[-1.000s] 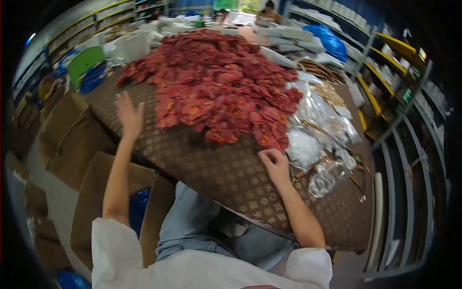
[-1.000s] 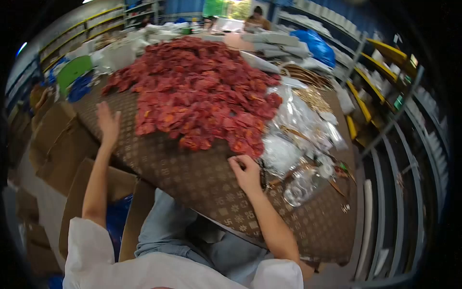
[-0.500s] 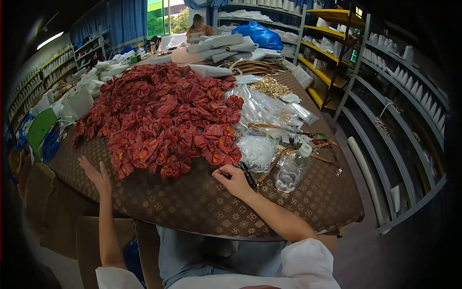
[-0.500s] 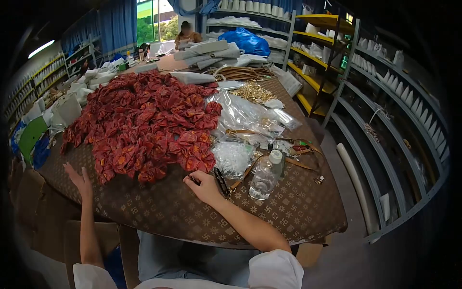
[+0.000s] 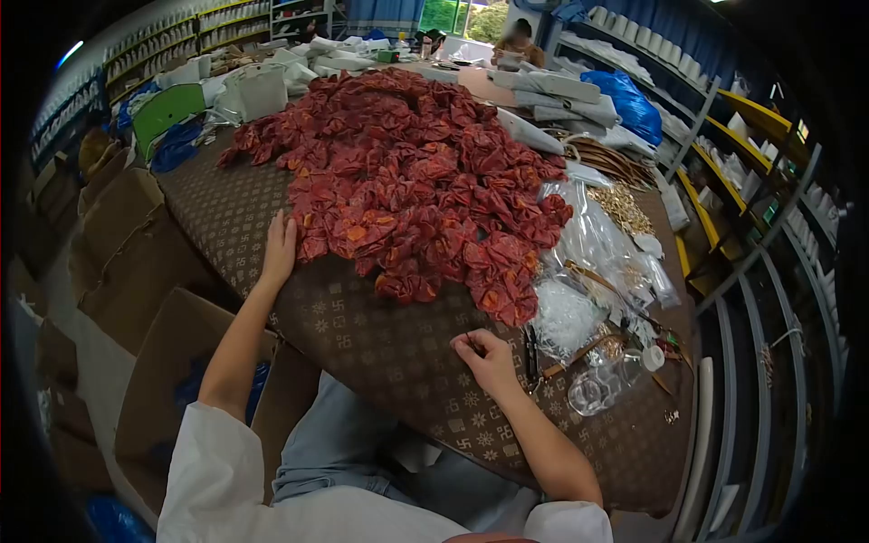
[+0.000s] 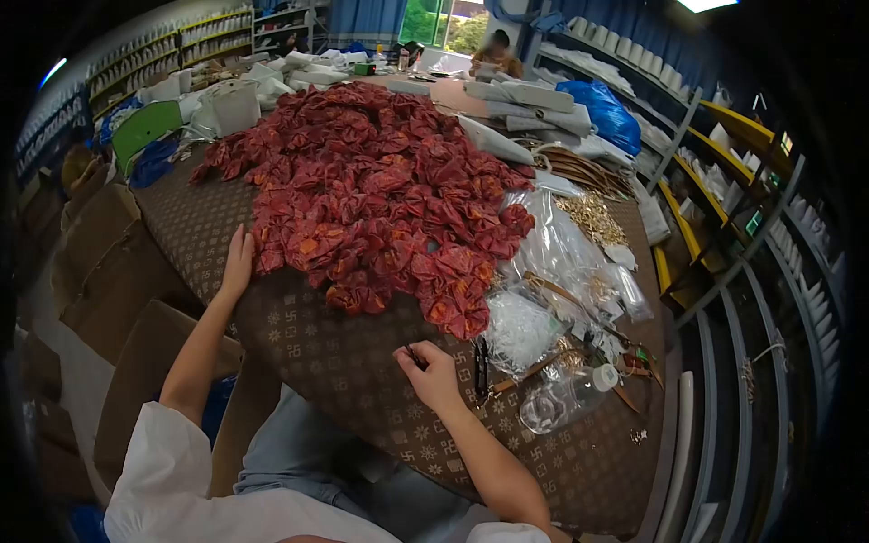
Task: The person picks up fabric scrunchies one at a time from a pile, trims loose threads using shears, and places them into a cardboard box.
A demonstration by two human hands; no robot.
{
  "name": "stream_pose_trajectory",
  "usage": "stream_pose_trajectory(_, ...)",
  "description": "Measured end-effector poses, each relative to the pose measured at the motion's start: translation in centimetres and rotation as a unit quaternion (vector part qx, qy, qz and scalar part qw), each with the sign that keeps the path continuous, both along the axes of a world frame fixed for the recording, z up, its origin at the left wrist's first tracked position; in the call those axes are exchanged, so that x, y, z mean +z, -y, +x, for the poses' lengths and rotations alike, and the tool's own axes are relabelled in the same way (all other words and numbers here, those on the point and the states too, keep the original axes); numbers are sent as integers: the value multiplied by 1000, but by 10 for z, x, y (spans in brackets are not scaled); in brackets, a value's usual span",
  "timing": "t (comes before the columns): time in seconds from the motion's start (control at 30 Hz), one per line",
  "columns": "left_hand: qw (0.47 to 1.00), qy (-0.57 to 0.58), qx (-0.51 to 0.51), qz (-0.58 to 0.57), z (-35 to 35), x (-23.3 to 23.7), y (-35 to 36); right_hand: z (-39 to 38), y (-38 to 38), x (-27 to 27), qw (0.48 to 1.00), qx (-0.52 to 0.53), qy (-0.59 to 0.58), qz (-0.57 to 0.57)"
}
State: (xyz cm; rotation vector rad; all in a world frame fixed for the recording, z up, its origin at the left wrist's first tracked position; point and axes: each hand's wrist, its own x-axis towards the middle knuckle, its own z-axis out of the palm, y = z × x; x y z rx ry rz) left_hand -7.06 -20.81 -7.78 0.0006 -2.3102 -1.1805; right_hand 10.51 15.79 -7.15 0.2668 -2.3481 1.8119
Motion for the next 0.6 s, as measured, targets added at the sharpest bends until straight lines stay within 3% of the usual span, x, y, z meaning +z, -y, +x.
stream_pose_trajectory(0.03, 997, 21, 6, 69, -5, 10, -10, 1, 0, 3, 1000, 3, 13, 17)
stream_pose_trajectory(0.1, 998, 52, 8, 37, -56, -20, -5, 1, 0, 3, 1000, 6, 24, 6)
stream_pose_trajectory(0.17, 992, 126, 24, 14, -39, 11, -53, 2, -1, 7, 999, 0, 40, -5)
stream_pose_trajectory(0.23, 990, 134, 32, -28, -38, 11, -97, 3, 1, 12, 998, -10, 58, -13)
stream_pose_trajectory(0.4, 997, 53, -53, -33, -18, 2, -134, 2, 7, 11, 998, -5, 67, 3)
stream_pose_trajectory(0.6, 996, -82, 32, 21, -40, 26, -94, 3, 7, 16, 993, -14, 118, -10)
